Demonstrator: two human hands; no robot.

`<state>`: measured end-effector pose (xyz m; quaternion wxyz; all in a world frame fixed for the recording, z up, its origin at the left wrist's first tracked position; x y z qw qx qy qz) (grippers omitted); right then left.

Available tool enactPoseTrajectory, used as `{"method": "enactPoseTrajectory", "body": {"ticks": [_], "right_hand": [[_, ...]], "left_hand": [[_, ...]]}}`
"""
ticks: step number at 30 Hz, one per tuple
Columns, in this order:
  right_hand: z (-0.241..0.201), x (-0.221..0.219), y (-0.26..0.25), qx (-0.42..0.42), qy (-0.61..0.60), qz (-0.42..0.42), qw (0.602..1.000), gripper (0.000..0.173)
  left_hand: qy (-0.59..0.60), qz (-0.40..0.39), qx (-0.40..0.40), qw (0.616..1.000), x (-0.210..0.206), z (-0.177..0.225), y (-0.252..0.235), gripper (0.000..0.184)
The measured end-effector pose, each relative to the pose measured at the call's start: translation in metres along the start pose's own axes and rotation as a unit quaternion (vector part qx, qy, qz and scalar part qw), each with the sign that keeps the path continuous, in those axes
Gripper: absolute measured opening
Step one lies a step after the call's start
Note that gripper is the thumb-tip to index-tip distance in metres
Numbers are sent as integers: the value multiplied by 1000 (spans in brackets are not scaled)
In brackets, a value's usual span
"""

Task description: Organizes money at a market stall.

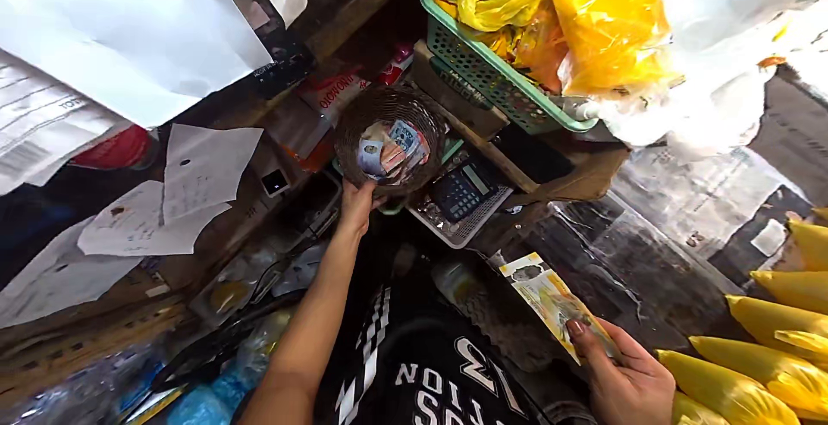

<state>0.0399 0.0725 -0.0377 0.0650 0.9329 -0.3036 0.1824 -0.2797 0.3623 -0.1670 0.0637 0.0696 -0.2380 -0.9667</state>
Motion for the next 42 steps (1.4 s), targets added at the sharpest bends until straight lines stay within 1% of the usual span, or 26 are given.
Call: {"method": "enactPoseTrajectory", "body": {"ticks": [2,4,5,6,7,8,9,10,11,12,13,14,16,17,19,21,24,26,28,29,31,33,35,37,39,42], "right_hand": [[5,12,9,3,-12,12,1000,12],[14,23,17,-2,-24,31,999,11],[19,28,22,-10,-26,39,999,12],[24,33,26,-17,-28,45,998,13],[28,36,29,-21,-32,49,998,14],[33,39,32,-23,-40,51,998,14],[36,40,34,-26,-45,53,997,13],[38,42,35,-29,-43,53,997,13],[39,42,36,-33,-40,51,997,12],[38,42,35,-35,-41,46,997,12],[37,41,33,-36,-43,39,998,13],[34,40,31,-34,-44,31,998,13],[27,39,25,-23,-44,16,999,13],[23,39,23,-17,-45,15,999,13],[19,39,20,-13,-44,21,999,13],[19,39,19,-14,-45,25,999,14],[28,35,20,-24,-59,30,998,13],[35,32,22,-38,-68,32,996,14],[39,27,22,-48,-75,35,995,15],[40,24,21,-52,-78,34,995,15],[41,18,16,-59,-84,30,994,15],[39,13,5,-59,-83,23,994,14],[33,7,-12,-40,-75,10,996,13],[20,-2,-35,-5,-43,-16,999,15],[0,-18,-61,41,5,-52,998,19],[-35,-54,-101,128,110,-123,978,26]], "left_hand": [[-53,9,-11,998,5,-5,2,69],[-178,66,-101,977,9,-3,4,90],[-244,106,-165,950,10,4,7,95],[-305,146,-234,912,9,14,11,92],[-350,167,-297,872,6,29,14,81],[-377,158,-345,845,-1,44,15,66],[-388,115,-372,835,-12,57,12,48],[-396,43,-370,839,-26,67,5,34],[-412,-51,-336,845,-43,71,-6,30],[-444,-140,-284,838,-59,71,-20,33],[-488,-199,-235,816,-73,66,-36,43],[-546,-219,-196,784,-84,58,-52,56],[-654,-191,-104,725,-96,45,-80,85],[-688,-165,-61,704,-99,40,-91,97],[-737,-114,-13,666,-101,31,-106,112],[-761,-84,-2,643,-106,23,-108,106],[-781,-55,-58,619,-110,6,-118,83],[-784,-53,-80,613,-109,0,-125,82],[-779,-64,-89,618,-106,5,-126,78],[-770,-69,-88,628,-103,13,-125,68],[-754,-66,-78,649,-95,33,-125,38],[-717,-67,-53,692,-84,49,-136,32],[-650,-90,-41,753,-72,58,-148,36],[-591,-115,-47,797,-64,68,-146,42],[-544,-137,-83,824,-57,80,-131,42],[-501,-110,-99,853,-46,90,-119,34]]}}
Point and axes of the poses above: each hand's wrist, its own y-axis away from the middle knuckle, its own x-axis out of the back of the hand, z = x × y, the point moved 3 cm from there along -y, towards the middle knuckle, and after that the axes turned 1 degree about z, right-handed, at the moved point
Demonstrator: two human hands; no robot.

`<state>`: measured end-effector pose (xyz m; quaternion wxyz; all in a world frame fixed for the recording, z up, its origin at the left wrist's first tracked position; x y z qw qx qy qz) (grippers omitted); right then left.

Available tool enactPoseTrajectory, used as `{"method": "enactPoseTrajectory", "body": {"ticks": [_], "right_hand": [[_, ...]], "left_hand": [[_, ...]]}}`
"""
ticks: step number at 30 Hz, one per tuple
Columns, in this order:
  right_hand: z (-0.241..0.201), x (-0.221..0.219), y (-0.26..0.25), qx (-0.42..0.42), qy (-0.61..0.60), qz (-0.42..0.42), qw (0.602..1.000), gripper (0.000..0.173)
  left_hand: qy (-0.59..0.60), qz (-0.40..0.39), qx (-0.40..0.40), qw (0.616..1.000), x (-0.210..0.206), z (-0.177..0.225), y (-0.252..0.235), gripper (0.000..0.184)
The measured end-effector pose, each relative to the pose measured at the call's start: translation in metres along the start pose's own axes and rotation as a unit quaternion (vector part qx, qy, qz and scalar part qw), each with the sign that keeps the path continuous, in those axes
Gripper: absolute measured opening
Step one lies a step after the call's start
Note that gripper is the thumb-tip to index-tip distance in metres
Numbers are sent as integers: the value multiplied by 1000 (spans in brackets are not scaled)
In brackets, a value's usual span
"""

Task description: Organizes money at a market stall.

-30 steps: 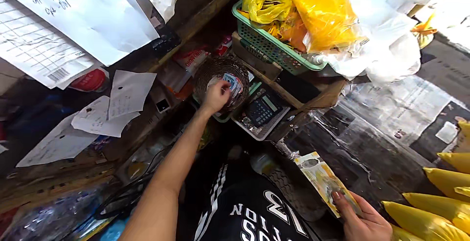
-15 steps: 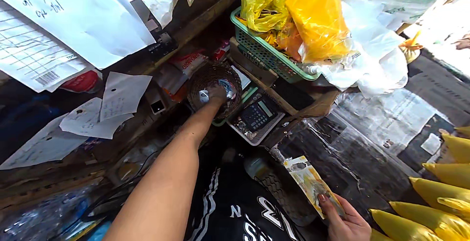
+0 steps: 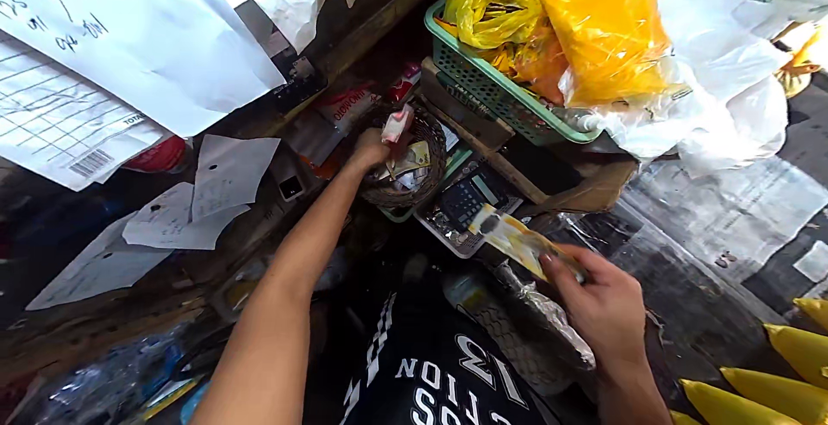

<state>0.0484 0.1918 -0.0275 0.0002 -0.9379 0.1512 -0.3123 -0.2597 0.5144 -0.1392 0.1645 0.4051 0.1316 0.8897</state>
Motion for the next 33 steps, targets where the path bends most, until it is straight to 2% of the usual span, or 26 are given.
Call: {"method": "enactPoseTrajectory", "body": {"ticks": [2,5,9,14,15,17,18,19,20,23,24,27,30,33], "right_hand": [[-23,-21,-38,83,81,-40,993,28],[-62,-66,-91,177,193,-88,961,26],[-78,-151,-152,192,320,-186,909,19],[-65,-232,-180,188,417,-393,798,14],[-59,-240,-181,188,428,-438,768,22],[-53,-253,-183,151,459,-520,705,61],[-52,-257,-184,119,460,-541,694,79],[-53,-261,-188,89,450,-550,698,88],[-52,-265,-194,73,430,-544,717,84],[-49,-277,-213,82,391,-433,808,37],[-49,-280,-218,77,385,-398,829,34],[-49,-292,-225,39,386,-358,849,31],[-37,-307,-237,37,362,-270,891,30],[-39,-315,-237,35,357,-259,897,31]], "left_hand": [[8,19,17,1000,4,-3,0,32],[29,15,38,999,4,-11,-1,36],[35,17,49,998,5,-8,4,38],[-67,85,7,994,17,13,21,36],[-80,94,-4,992,17,14,20,36],[-95,100,-9,990,17,14,19,37],[-96,101,-11,990,16,13,19,36],[-97,100,-11,990,16,13,18,35],[-95,99,-11,991,15,13,17,35],[-95,104,-15,990,16,12,19,35],[-93,110,-21,989,18,12,19,35],[-87,119,-28,989,21,11,26,40],[-79,129,-22,988,19,11,33,43],[-66,147,-25,987,17,9,37,45]]}}
Point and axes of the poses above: each hand's wrist, its own y-axis away from the middle knuckle, its own x-axis out of the back of the hand, z = x × y, the point moved 3 cm from there along -y, towards the middle knuckle, and after that the axes turned 1 degree about z, right-handed, at the moved point
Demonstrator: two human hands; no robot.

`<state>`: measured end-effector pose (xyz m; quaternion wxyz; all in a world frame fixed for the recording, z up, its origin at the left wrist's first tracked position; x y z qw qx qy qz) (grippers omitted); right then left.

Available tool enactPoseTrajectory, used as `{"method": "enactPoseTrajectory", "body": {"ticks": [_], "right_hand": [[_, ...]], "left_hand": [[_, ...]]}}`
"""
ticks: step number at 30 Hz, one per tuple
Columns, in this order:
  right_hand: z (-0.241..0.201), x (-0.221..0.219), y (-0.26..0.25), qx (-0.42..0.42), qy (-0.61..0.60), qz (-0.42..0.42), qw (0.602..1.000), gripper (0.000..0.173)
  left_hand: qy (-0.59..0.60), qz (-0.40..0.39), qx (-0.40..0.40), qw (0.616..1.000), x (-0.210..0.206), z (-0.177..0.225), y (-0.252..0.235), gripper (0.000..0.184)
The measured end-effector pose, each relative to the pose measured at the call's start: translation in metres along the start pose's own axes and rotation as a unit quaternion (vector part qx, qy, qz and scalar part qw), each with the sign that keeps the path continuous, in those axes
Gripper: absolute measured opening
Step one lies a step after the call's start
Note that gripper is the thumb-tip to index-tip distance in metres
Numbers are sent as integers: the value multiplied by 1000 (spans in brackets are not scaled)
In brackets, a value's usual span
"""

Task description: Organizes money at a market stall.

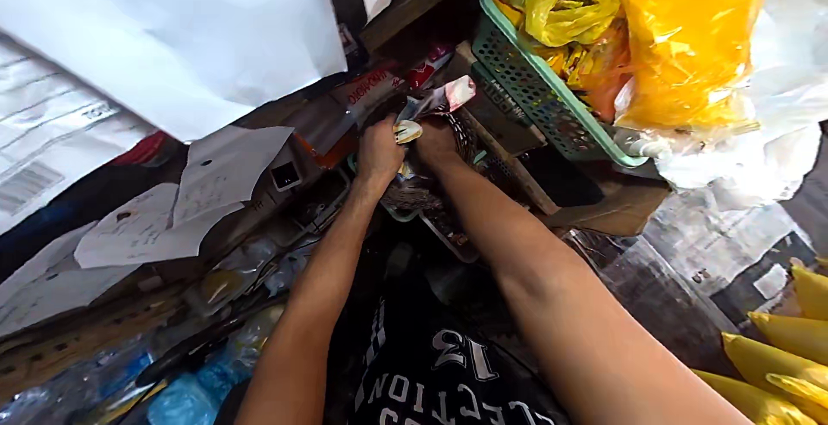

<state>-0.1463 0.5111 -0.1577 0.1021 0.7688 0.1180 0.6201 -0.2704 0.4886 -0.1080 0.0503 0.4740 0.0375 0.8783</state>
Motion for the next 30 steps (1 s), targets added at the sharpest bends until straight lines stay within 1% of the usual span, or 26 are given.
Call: {"method": "enactPoseTrajectory", "body": {"ticks": [2,4,6,10,13,14,15,16,17,18,19,20,21,24,26,28,29,30], "right_hand": [[-2,-10,-2,-15,-10,8,1000,31],[-6,-20,-2,-57,-22,-32,998,35],[-10,-29,-2,-81,-28,-49,995,41],[-15,-42,1,-102,-50,-35,993,42],[-13,-44,13,-98,-76,-18,992,47],[-15,-31,20,-102,-87,-52,990,50],[-18,-5,25,-119,-100,-181,971,54],[-19,6,24,-122,-115,-238,957,56],[-15,-1,20,-112,-140,-216,960,57],[-10,-21,13,-86,-171,-133,972,54],[-5,-34,7,-56,-191,-86,976,52],[-2,-36,6,-33,-198,-69,977,50],[-3,-27,12,-25,-193,-66,979,46],[-7,18,48,-38,-86,-25,995,28],[-8,36,68,-20,-50,-5,999,18],[-5,41,85,2,-48,33,998,14],[-1,40,93,14,-61,65,996,16],[4,38,100,23,-81,101,991,18]], "left_hand": [[11,7,9,1000,0,-1,2,46],[24,14,20,999,0,-2,8,44],[44,24,24,998,2,-2,22,40],[60,48,23,997,-1,-7,31,40],[57,52,13,997,-2,-9,29,38],[53,49,15,997,-2,-9,25,37],[46,42,23,998,-2,-9,18,37],[43,38,26,998,-3,-10,13,37],[42,36,25,998,-3,-11,11,37],[42,36,23,998,-4,-13,9,37],[42,35,21,998,-3,-14,9,37],[45,33,19,998,-2,-15,9,37],[48,29,18,998,0,-15,8,37],[51,22,8,998,2,-16,8,36],[44,1,0,999,0,-18,5,35],[39,-51,0,998,-6,-22,0,37],[47,-85,6,995,-8,-24,-2,42],[59,-114,13,992,-10,-24,-5,50]]}}
Point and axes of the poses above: each hand's wrist, its own y-axis away from the middle knuckle, its own x-axis out of the back of the hand, z = x × y, the point moved 3 cm from there along -y, towards the middle knuckle, and after that the axes turned 1 degree about z, right-handed, at the moved point
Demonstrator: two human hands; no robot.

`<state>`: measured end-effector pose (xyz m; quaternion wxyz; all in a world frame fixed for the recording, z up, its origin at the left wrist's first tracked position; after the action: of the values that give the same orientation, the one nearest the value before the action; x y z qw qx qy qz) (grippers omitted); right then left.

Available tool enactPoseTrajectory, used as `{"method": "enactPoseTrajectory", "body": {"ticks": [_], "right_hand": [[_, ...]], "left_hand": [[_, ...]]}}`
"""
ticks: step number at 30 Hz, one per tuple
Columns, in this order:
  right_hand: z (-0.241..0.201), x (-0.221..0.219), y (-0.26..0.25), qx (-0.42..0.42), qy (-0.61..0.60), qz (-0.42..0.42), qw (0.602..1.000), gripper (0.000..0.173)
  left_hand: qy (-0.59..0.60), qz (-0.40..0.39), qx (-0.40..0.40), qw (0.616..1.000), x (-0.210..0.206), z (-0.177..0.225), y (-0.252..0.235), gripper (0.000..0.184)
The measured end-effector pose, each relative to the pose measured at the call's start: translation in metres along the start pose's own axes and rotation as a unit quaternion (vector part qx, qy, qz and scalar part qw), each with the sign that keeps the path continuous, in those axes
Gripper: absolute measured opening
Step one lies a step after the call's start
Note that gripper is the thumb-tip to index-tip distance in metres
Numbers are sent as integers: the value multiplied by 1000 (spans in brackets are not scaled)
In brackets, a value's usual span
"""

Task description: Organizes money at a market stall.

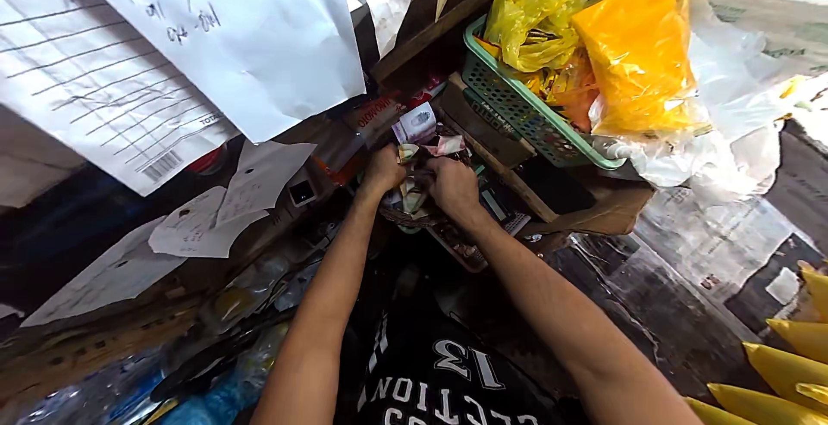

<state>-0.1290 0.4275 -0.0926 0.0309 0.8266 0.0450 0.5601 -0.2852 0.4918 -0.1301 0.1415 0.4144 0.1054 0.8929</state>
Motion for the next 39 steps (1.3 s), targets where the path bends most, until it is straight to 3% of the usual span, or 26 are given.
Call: {"method": "enactPoseTrajectory", "body": {"ticks": [2,4,7,10,13,17,21,25,27,30,33,36,39], "right_hand": [[10,1,16,22,-59,73,995,19],[19,1,30,50,-142,145,978,23],[32,6,43,53,-319,204,924,30],[49,16,41,21,-479,236,846,23],[68,23,39,-34,-595,221,772,21],[79,35,48,-75,-665,188,719,24],[82,41,59,-75,-706,201,675,25],[76,45,85,-88,-754,183,624,26],[66,48,112,-104,-757,149,628,27],[62,42,148,-103,-732,107,665,25],[74,23,179,-73,-641,99,758,21],[91,10,204,-40,-533,118,837,16],[113,5,221,-69,-513,165,839,16]], "left_hand": [[24,-21,-2,999,-3,-1,-5,64],[48,-17,-22,998,-4,-1,-7,64],[91,3,-42,995,-1,4,-2,67],[117,16,-54,992,6,10,11,70],[121,47,-77,988,12,15,30,82],[139,127,-152,970,19,24,53,93],[154,208,-227,939,23,39,86,81],[260,227,-208,915,10,59,149,63],[336,151,-205,907,-9,55,168,68],[452,-61,-192,869,-46,40,186,74],[530,-199,-103,818,-85,34,206,50],[540,-163,-15,826,-119,32,224,38],[578,-100,-17,810,-139,28,228,38]]}}
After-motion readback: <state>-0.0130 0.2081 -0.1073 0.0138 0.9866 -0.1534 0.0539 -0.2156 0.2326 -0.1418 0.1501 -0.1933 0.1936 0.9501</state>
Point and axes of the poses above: each hand's wrist, its own y-axis away from the middle knuckle, its own x-axis out of the back of the hand, z = x × y, the point moved 3 cm from there along -y, towards the middle knuckle, and after that the axes turned 1 degree about z, right-handed, at the moved point
